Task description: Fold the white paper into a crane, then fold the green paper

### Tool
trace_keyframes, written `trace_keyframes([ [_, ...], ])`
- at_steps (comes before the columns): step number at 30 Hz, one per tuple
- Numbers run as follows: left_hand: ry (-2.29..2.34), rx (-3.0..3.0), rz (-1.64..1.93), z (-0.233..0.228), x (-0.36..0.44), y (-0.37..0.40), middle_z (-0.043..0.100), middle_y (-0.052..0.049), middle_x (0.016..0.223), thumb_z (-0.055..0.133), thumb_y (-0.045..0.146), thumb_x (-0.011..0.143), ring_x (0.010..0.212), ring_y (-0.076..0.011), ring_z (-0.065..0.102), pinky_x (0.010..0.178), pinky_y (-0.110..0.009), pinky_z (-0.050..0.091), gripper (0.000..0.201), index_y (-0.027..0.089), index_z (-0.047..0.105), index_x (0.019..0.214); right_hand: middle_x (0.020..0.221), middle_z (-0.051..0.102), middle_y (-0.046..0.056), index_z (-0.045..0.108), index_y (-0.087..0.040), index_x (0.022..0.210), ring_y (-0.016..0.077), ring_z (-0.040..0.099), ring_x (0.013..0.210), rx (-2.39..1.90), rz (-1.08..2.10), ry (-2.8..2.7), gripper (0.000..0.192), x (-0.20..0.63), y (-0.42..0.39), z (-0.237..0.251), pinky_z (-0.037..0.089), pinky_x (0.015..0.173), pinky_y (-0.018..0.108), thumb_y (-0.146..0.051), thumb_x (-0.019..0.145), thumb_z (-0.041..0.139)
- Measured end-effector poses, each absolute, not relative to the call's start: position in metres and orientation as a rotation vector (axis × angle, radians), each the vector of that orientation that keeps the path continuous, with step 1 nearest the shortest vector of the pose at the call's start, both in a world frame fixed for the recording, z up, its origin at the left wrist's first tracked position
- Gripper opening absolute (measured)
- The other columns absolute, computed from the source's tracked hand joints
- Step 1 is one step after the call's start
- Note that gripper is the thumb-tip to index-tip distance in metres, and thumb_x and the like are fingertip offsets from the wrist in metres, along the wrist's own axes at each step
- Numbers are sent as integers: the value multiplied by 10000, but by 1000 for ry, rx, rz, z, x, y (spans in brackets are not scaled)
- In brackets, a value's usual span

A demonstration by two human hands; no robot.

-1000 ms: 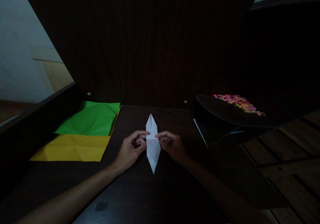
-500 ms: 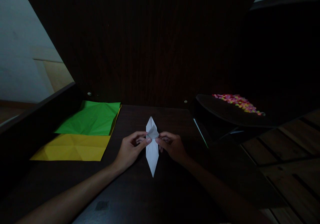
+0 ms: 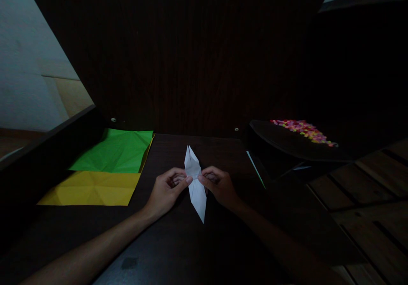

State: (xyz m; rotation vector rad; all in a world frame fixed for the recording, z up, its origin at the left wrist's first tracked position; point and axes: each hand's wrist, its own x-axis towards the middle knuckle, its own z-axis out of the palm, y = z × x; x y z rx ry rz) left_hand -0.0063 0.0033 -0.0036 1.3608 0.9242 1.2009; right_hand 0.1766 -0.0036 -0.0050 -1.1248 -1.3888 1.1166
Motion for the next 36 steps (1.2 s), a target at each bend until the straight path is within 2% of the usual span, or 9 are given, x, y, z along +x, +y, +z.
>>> trace_keyframes([
  [5, 834, 1248, 1247, -3, -4, 2, 680, 20, 750, 768, 265, 753, 699, -120, 655, 685, -229, 519, 400, 202, 516, 1058, 594, 600, -39, 574, -203, 789, 105, 548, 430, -1085, 1147, -1354, 232, 174, -5, -6, 448, 392, 213, -382, 757, 717],
  [9, 817, 1293, 1201, -2, -5, 2, 688, -5, 791, 731, 248, 795, 741, -131, 654, 722, -247, 521, 541, 162, 510, 1282, 645, 607, -54, 538, -207, 897, 89, 545, 426, -1046, 1200, -1302, 280, 174, -4, -7, 443, 382, 195, -344, 747, 730],
  [12, 809, 1328, 1168, -2, -6, 1, 704, -29, 843, 712, 264, 812, 759, -142, 657, 748, -275, 533, 574, 137, 527, 1341, 627, 600, -69, 530, -208, 1007, 88, 541, 418, -1043, 1228, -1291, 339, 174, -4, -7, 444, 388, 195, -331, 755, 719],
  [20, 910, 1424, 1125, -3, -9, 1, 744, -46, 923, 703, 328, 813, 818, -180, 678, 794, -317, 556, 561, 138, 582, 1328, 585, 611, -62, 574, -180, 1076, 98, 531, 408, -1112, 1228, -1282, 383, 172, -4, -7, 431, 391, 206, -357, 758, 695],
  [28, 979, 1547, 1138, -1, -8, 1, 720, -78, 1169, 651, 351, 850, 1036, -243, 661, 914, -342, 519, 424, 174, 668, 1235, 514, 571, -48, 662, -158, 882, 97, 517, 407, -1154, 1220, -1367, 266, 169, -8, -5, 407, 403, 203, -413, 826, 610],
  [32, 1034, 1607, 1185, -3, -8, 0, 742, -70, 1005, 656, 364, 855, 871, -207, 667, 745, -286, 540, 413, 178, 674, 1223, 492, 550, -48, 647, -161, 811, 94, 511, 402, -1177, 1228, -1415, 264, 167, -10, -4, 397, 404, 195, -411, 850, 571],
  [36, 1032, 1657, 1225, -4, -9, 0, 688, -33, 835, 671, 344, 854, 749, -157, 612, 646, -237, 490, 370, 191, 694, 1191, 490, 536, -51, 636, -164, 801, 88, 502, 408, -1236, 1201, -1444, 255, 166, -12, -5, 377, 405, 183, -393, 871, 549],
])
